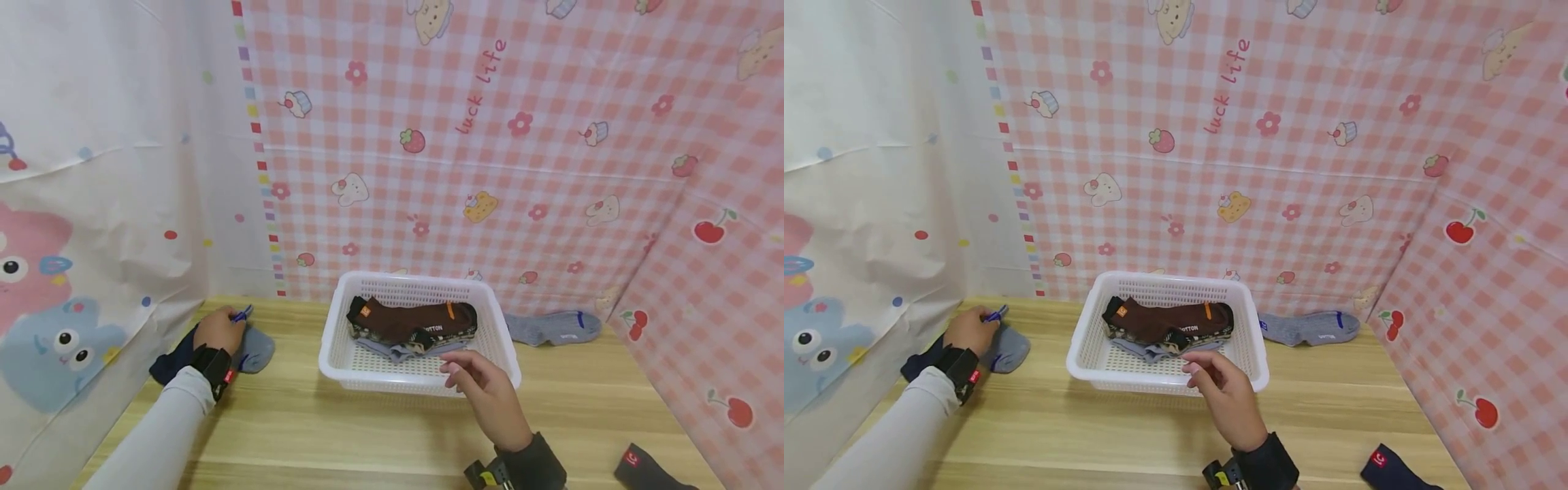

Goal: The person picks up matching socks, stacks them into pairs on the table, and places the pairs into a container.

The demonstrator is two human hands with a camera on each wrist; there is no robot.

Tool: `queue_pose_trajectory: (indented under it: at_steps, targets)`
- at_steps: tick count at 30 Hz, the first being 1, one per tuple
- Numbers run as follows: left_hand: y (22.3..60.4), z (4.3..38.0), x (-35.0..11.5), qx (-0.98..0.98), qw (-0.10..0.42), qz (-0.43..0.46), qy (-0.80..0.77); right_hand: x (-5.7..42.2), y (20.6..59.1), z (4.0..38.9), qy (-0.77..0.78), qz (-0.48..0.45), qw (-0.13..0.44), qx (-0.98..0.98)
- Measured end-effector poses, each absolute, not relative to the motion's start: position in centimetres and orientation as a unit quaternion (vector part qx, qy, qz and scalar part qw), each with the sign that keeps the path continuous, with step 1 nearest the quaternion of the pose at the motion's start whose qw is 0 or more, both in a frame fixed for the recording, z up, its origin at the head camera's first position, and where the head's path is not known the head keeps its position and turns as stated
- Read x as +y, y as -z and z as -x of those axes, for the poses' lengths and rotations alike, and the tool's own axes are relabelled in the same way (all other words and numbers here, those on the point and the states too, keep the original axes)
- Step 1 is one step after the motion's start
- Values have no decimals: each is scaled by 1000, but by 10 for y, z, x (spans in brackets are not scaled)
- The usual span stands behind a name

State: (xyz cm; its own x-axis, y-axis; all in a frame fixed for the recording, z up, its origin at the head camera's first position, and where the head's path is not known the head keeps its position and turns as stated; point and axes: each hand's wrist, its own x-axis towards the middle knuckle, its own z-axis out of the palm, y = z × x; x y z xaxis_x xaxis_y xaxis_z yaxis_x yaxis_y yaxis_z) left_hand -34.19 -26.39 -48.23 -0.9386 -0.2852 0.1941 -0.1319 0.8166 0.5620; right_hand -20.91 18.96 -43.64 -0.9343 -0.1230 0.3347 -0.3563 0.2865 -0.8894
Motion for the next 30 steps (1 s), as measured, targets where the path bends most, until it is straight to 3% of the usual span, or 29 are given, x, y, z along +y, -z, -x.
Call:
queue_pose_trajectory:
  at_steps: [8,30]
  targets:
    - [451,336,-257,-928,194,-79,309,190,435,207,-589,-146,87,-790]
    - [381,276,-213,-885,260,-16,386,184,435,207,-595,-152,73,-786]
